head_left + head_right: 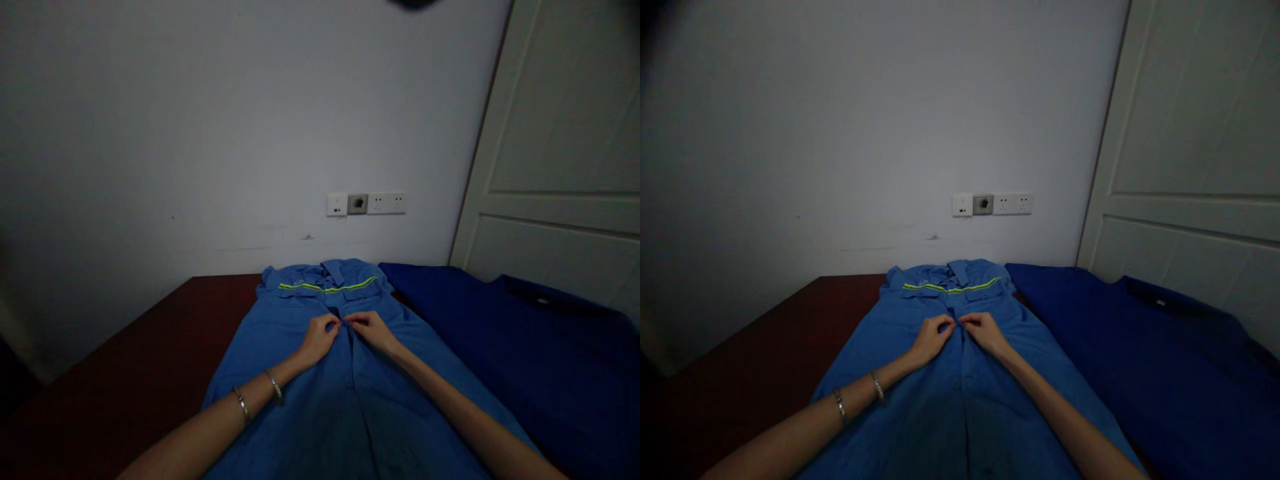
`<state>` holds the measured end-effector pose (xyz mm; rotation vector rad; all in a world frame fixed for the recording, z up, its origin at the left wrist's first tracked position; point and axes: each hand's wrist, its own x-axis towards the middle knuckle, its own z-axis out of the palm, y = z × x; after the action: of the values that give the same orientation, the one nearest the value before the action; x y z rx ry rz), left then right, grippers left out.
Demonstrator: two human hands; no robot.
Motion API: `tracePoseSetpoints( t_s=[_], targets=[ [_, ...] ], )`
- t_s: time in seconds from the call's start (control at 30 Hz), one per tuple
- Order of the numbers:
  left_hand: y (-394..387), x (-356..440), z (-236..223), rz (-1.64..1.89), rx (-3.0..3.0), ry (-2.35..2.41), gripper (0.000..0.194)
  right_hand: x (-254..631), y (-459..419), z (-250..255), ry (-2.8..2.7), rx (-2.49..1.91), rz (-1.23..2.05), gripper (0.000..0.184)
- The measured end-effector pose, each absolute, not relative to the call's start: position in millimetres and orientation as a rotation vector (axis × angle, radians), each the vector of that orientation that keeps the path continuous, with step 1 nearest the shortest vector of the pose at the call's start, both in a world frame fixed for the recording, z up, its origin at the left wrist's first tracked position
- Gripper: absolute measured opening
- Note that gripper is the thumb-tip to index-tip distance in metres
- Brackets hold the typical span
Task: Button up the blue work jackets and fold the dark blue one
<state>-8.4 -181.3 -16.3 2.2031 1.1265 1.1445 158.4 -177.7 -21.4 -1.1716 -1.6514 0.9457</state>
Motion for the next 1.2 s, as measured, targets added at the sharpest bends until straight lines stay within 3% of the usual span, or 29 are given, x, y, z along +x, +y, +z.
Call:
tracePoseSetpoints(
  t_s=[0.4, 0.67, 0.97, 1.2],
  targets=[
    [-181.0, -4.6, -20.9, 1.299, 1.892, 1.049, 0.004, 155.9, -177.6, -26.1, -1.727, -1.163, 0.807, 0.023],
    [-176.2, -3.9, -25.5, 1.293, 1.804, 1.055, 0.013, 154.6, -192.0, -16.2, -2.016, -1.054, 0.259, 0.015],
    [-171.7, -4.3, -28.6, 1.234, 1.615, 1.068, 0.016, 156.9, -193.3, -19.4, -2.142, -1.012, 0.091, 0.019],
    [-170.1, -4.1, -30.2, 1.229, 1.413, 0.983, 0.037, 155.8, -193.6, -24.4, -2.228, -1.089, -0.129, 0.023]
  ],
)
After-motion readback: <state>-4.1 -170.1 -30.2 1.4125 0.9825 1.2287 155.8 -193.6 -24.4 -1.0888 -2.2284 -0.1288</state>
